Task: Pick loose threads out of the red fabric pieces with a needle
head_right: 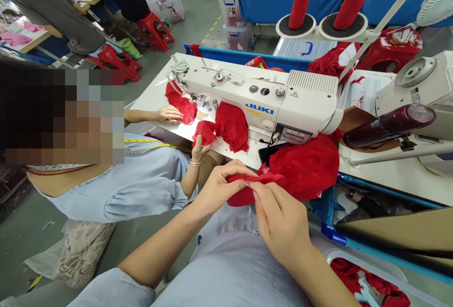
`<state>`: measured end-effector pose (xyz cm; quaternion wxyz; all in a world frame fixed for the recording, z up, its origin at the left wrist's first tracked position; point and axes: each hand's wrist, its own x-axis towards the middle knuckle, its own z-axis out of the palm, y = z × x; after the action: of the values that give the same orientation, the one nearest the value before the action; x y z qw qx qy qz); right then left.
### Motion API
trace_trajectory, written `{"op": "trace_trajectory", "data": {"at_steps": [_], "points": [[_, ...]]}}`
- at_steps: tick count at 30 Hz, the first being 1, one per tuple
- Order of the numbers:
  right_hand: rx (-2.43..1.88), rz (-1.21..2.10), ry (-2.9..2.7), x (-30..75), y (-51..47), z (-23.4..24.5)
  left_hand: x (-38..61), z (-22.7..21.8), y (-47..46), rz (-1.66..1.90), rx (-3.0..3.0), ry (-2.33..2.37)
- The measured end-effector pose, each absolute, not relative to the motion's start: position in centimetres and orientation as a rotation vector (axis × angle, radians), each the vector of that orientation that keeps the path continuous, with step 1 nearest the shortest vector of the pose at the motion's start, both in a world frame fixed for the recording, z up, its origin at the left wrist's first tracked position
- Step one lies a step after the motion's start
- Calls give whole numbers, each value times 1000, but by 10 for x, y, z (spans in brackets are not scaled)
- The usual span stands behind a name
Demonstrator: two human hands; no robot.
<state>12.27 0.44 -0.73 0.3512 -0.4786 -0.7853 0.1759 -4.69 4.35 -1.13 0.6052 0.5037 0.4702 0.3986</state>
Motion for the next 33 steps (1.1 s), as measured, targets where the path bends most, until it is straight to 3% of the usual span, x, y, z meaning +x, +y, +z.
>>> {"op": "trace_trajectory", "data": {"at_steps": [5, 10, 12, 33], "points": [[-1454, 535, -1703, 128, 18, -9, -57, -10, 47, 879, 999, 1031], [-1396, 1362, -1388, 126, 42, -5, -59, -3, 51, 795, 959, 1036], [-1377, 1533, -1276, 121, 47, -4, -59, -2, 55, 807, 964, 1058], [-1375, 1280, -937, 102, 37, -6, -72, -10, 73, 881, 1204, 1020]]}}
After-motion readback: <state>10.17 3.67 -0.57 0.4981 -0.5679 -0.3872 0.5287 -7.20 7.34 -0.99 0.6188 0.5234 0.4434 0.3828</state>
